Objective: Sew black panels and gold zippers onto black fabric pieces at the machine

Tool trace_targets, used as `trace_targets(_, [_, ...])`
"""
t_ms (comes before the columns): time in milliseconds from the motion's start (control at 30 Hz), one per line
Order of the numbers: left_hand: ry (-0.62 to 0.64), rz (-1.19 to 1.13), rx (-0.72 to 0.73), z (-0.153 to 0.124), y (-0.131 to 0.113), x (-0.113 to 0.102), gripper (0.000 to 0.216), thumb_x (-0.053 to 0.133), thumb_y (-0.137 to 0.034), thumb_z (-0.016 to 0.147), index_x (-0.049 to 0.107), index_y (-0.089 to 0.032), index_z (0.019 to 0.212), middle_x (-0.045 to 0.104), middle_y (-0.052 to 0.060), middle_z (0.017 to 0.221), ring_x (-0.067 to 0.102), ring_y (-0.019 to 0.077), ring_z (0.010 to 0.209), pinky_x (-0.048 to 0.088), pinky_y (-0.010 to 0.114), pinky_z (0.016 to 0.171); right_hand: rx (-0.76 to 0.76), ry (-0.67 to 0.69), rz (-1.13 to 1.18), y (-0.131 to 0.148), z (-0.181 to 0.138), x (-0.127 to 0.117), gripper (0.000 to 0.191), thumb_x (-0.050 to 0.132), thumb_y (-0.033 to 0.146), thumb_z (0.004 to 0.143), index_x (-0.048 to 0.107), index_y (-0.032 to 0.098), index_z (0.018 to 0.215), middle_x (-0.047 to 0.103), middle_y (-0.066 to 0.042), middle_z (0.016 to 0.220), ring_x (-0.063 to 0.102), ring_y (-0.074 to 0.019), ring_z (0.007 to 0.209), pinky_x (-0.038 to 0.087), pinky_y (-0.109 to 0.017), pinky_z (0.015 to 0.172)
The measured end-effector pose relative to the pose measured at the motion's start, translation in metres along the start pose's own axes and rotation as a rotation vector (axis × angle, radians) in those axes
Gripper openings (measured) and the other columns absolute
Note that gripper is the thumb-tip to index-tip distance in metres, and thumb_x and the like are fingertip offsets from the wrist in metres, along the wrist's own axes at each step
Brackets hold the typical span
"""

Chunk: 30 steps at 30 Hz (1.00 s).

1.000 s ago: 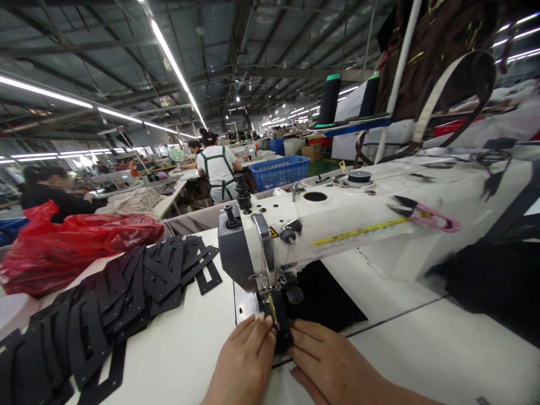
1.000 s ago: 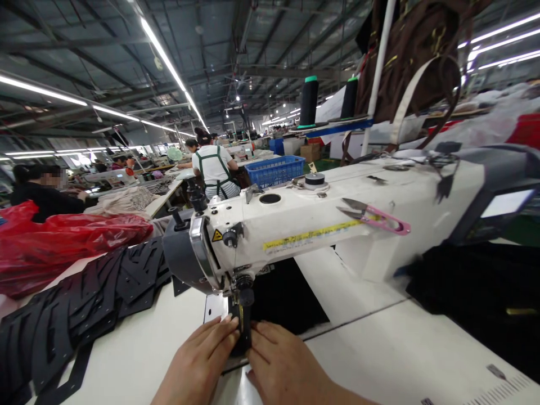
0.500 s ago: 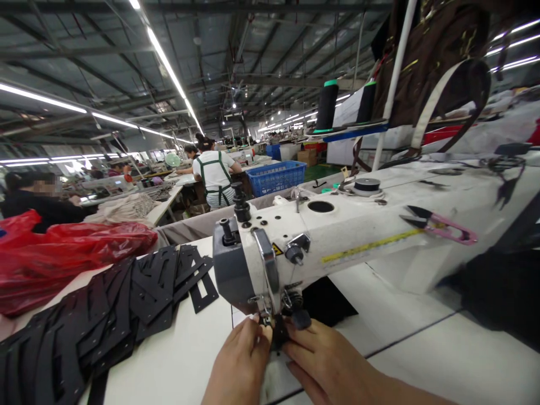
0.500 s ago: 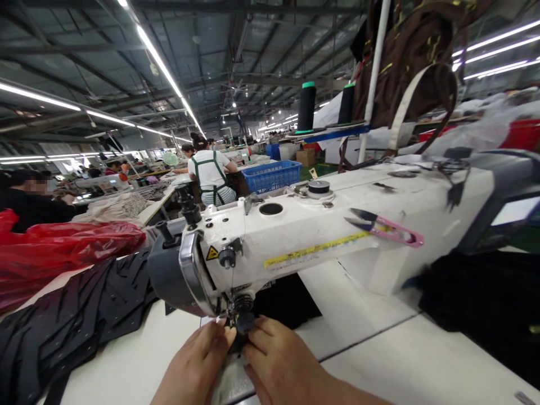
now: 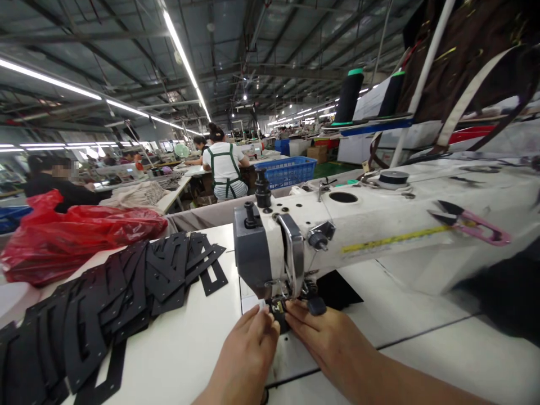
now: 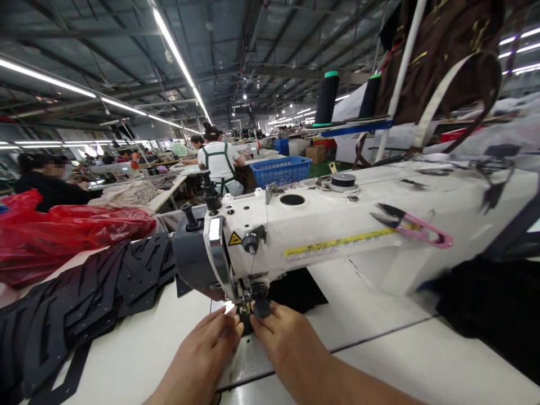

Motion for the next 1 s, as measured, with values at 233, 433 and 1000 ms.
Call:
trace_targets(233, [-0.005, -0.038, -0.108, 0.002, 0.006, 0.009, 0.017, 0.041, -0.009, 0.089, 0.057, -0.013, 0.084, 0.059, 0.007, 0.08, 0.06, 0.0202, 0.079, 0.055, 0.032, 0.071, 0.051, 0.023, 0.026, -0.005, 0.003, 0.001, 0.034, 0.032, 0.007, 0.091, 0.065, 0.01, 0.09, 0.069, -0.01, 0.085, 0.066, -0.0184, 0.079, 0.055, -0.027, 0.073])
trace_targets(433, [-0.009, -0.049, -0.106, 0.002, 0.007, 0.009, 0.015, 0.044, -0.008, 0.088, 0.058, -0.011, 0.084, 0.06, 0.008, 0.079, 0.06, 0.0216, 0.079, 0.055, 0.032, 0.07, 0.036, 0.015, 0.052, -0.004, 0.006, -0.002, 0.037, 0.028, 0.009, 0.092, 0.064, 0.011, 0.089, 0.069, -0.01, 0.085, 0.066, -0.0177, 0.081, 0.054, -0.025, 0.075])
trace_targets(1000, [-0.043, -0.048, -0.148, -0.001, 0.008, 0.017, 0.016, 0.043, -0.008, 0.087, 0.056, -0.013, 0.08, 0.059, 0.007, 0.077, 0.059, 0.0207, 0.074, 0.054, 0.031, 0.066, 0.111, 0.136, 0.043, -0.007, 0.004, 0.007, 0.027, 0.039, 0.003, 0.08, 0.062, 0.016, 0.086, 0.068, -0.007, 0.081, 0.066, -0.019, 0.079, 0.053, -0.027, 0.074])
Point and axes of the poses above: each hand's wrist, its own z-axis towards the middle knuckle, its own x-axis out of the palm, y = z × x, the point moved 2 cm from there along z, towards the middle knuckle
